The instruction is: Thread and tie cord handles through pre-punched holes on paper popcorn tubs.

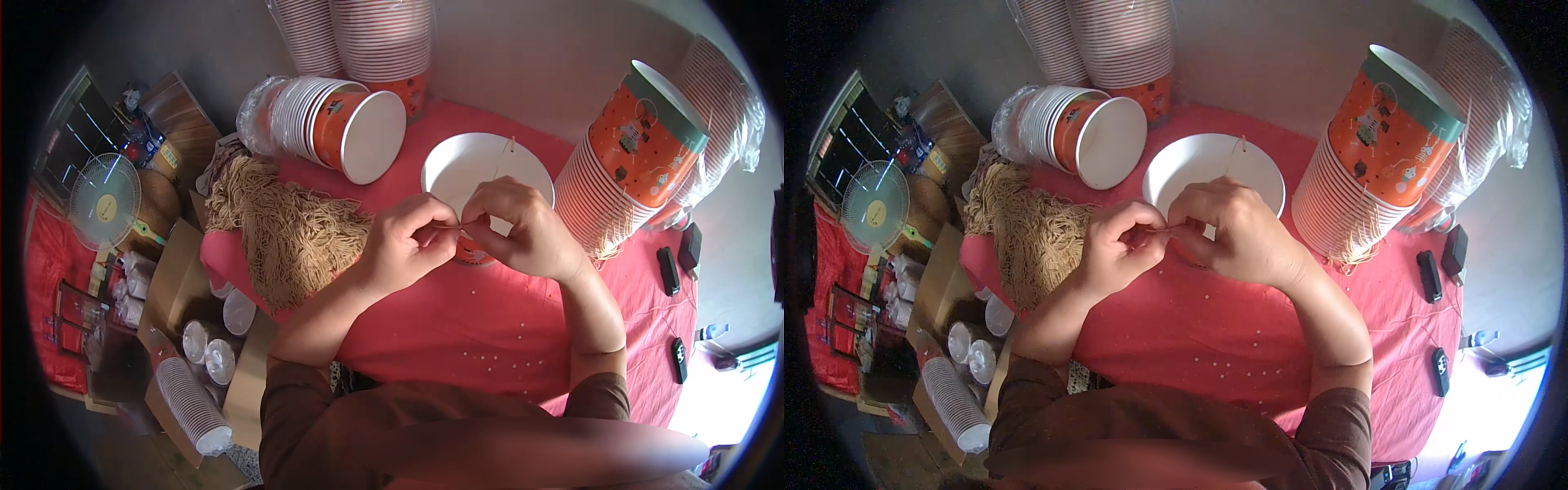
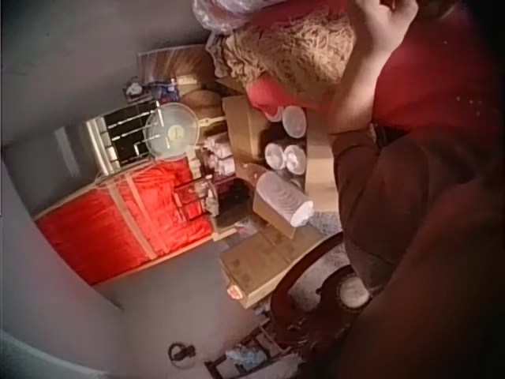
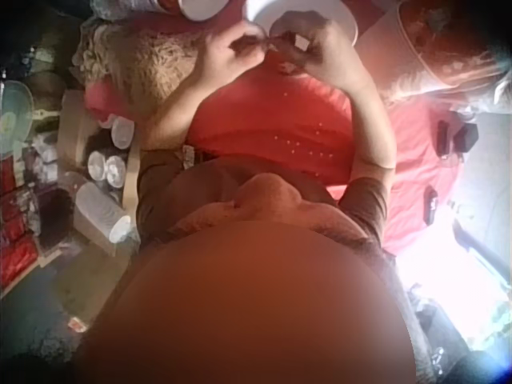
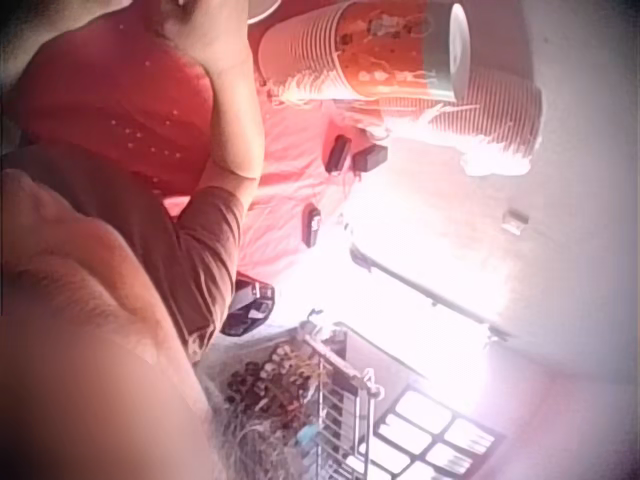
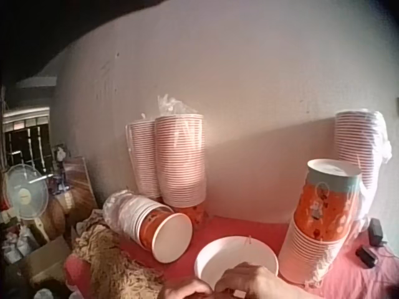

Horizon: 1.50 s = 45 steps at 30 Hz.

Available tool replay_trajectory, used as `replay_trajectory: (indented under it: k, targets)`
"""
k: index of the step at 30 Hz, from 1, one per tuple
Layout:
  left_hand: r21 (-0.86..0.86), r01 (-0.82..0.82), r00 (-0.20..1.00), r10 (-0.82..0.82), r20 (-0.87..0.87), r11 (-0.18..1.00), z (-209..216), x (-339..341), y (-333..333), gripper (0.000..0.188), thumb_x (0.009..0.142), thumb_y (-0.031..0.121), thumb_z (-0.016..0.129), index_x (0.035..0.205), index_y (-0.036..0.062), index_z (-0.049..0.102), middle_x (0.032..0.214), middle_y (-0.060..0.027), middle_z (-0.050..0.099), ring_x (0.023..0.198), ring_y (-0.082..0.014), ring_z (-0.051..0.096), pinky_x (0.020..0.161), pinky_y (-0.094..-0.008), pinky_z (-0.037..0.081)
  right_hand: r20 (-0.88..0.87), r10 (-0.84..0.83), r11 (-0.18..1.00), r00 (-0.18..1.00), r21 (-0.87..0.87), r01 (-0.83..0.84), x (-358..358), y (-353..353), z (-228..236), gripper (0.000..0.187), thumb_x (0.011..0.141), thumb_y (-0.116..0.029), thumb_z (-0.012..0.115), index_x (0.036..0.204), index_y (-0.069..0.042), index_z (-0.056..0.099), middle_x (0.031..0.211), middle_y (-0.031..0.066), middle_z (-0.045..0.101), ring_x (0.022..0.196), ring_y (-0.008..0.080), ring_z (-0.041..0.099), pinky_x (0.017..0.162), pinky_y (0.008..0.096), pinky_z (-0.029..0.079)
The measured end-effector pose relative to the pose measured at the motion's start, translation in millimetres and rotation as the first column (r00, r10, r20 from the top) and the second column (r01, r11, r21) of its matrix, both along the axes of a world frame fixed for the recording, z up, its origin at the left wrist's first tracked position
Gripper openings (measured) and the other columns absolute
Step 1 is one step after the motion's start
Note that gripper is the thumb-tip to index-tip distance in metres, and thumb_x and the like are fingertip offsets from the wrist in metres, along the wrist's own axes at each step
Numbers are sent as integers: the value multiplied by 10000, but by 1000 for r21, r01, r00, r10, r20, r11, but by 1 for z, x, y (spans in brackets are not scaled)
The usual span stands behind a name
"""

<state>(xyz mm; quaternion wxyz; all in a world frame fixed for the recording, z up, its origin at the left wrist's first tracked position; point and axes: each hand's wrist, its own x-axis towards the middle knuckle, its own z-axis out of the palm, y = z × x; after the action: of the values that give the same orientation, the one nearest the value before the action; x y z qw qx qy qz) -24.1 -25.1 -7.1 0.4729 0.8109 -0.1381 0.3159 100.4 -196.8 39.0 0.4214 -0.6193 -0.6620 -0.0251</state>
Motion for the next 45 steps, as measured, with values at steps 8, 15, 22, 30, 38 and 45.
replay_trajectory:
  k: [8,15,22,30,38,45]
  targets:
    - [279,-197,921,79,382,940,-4,8,1,249,748,-43,731,953,68,645,873,-60,668,665,-213,665,536,-323,537,-435,65,976,898,-160,-148,0,-1,0,50,845,23,645,890,19,665,716,32,648,662,89,599,594,255,473]
    - [308,-107,934,-10,356,945,-2,7,7,256,750,-37,756,969,75,687,891,-50,678,689,-216,676,549,-323,551,-561,-23,917,827,-342,-207,6,-5,6,19,894,9,677,906,20,666,808,11,681,753,72,614,680,241,494]
    - [281,-22,937,-78,341,960,3,8,7,216,787,-46,747,969,54,688,878,-66,687,709,-214,686,565,-316,557,-570,-2,922,822,-320,-219,12,-5,6,37,878,-6,713,880,19,686,762,-9,668,729,57,589,657,225,476]
    - [83,114,984,-125,130,990,5,3,6,131,834,-45,697,926,31,643,812,-23,646,644,-85,583,551,-223,465,-511,-31,953,859,-273,-128,7,-6,5,118,876,-91,759,833,5,705,712,-2,662,672,55,557,605,246,458]
    - [-400,96,981,-154,-115,911,-5,-2,4,75,928,83,602,970,28,574,878,23,581,738,-19,505,641,-180,416,-107,-46,996,993,76,54,1,6,-6,157,808,-72,769,917,-17,671,851,94,685,802,235,671,768,365,519]
    - [-565,142,950,-273,-153,813,-3,-1,9,82,915,46,615,987,10,596,860,20,604,794,-35,567,673,-187,453,259,-142,964,955,256,74,-14,16,-15,257,726,-22,797,923,-59,636,877,50,671,862,244,668,992,504,492]
